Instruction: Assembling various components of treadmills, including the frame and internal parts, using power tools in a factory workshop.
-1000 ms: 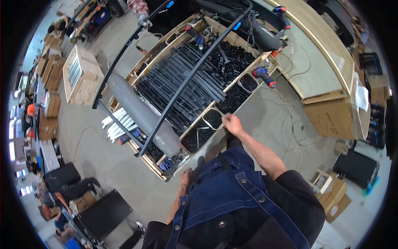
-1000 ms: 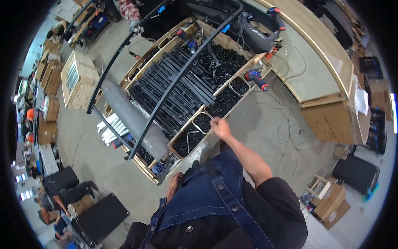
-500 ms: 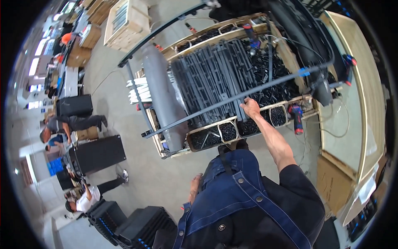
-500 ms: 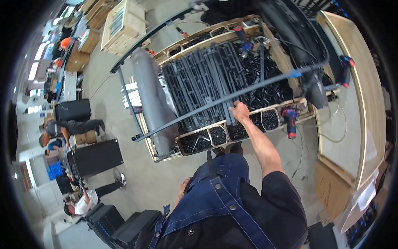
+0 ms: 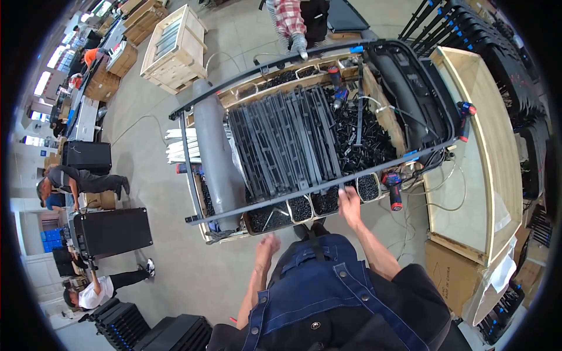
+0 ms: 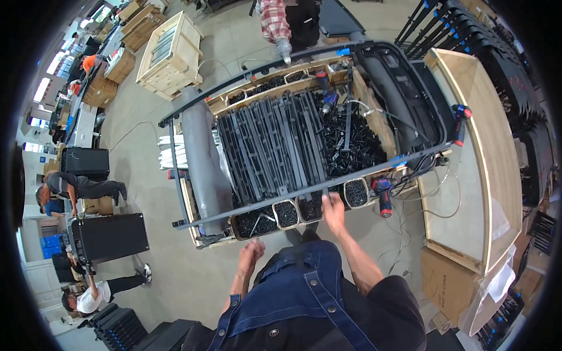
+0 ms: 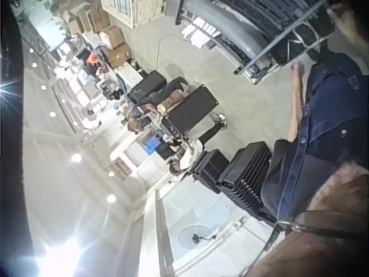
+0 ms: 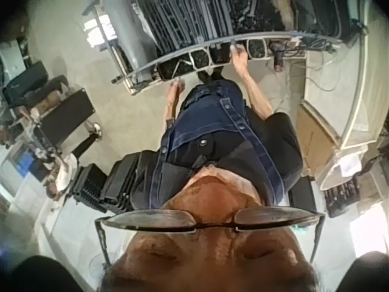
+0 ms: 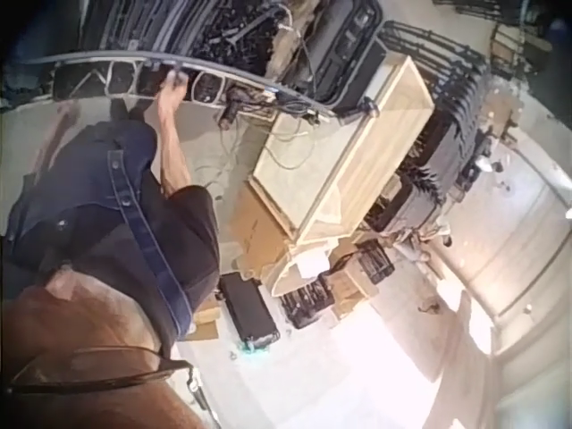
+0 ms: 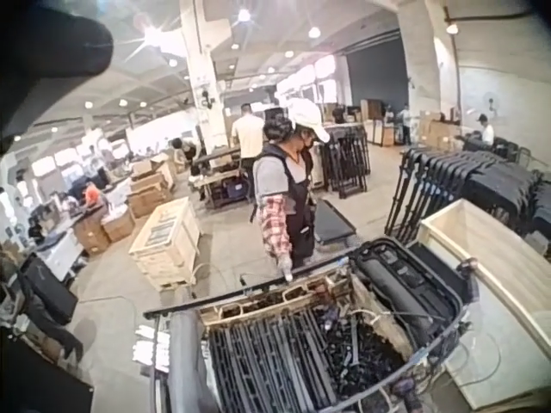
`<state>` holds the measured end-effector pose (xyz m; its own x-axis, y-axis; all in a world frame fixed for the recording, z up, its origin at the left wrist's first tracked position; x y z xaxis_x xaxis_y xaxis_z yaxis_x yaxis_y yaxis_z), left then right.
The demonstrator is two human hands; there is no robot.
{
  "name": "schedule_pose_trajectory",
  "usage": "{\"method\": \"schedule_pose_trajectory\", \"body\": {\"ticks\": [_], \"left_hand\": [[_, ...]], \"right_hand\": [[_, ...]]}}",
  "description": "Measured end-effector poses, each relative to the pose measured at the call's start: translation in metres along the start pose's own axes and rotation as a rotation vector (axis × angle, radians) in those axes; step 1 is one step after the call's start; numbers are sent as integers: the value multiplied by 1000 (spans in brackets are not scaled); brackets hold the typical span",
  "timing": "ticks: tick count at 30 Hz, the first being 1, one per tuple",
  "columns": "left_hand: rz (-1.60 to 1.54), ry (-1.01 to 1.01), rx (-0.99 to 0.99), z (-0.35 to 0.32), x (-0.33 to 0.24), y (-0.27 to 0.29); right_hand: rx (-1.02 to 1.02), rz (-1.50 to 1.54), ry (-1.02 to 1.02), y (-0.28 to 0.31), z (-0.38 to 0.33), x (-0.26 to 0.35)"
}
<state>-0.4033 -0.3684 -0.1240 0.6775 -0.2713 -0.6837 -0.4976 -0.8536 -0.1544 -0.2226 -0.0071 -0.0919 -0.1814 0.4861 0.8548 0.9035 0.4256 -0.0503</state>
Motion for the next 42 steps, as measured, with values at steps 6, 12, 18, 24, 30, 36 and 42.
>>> {"method": "schedule_pose_trajectory", "body": {"ticks": [6, 12, 18, 24, 30, 36, 42], "left_hand": [[-479, -372, -41, -13, -130, -69], [-810, -226, 42, 6, -159, -72], [-598, -403, 17, 29, -184, -63], [-605, -439, 99, 51, -185, -75], [-374, -429, 120, 37, -183, -73], [-145, -156, 198, 29, -85, -105], [26, 171, 469, -15, 16, -201]], "right_hand": [[-90, -246, -66, 83, -127, -20], [-230, -630, -24, 151, -220, -39], [-219, -614, -112, 143, -263, -13], [-74, -746, -86, 133, -271, 12], [-5, -539, -205, 137, -279, -13], [-17, -439, -206, 133, -271, -7], [77, -403, -176, 154, -230, -8]]}}
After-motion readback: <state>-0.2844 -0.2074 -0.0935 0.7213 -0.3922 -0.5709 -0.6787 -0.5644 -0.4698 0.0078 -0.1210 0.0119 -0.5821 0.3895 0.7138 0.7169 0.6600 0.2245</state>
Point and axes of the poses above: each hand's wrist, its own z-axis towards the middle knuckle, its own y-axis out of the back of the hand, x = y × z, the point moved 9 cm from there along z, towards the middle knuckle, and after that the axes turned 3 degrees about -y, right-handed, at the moved point
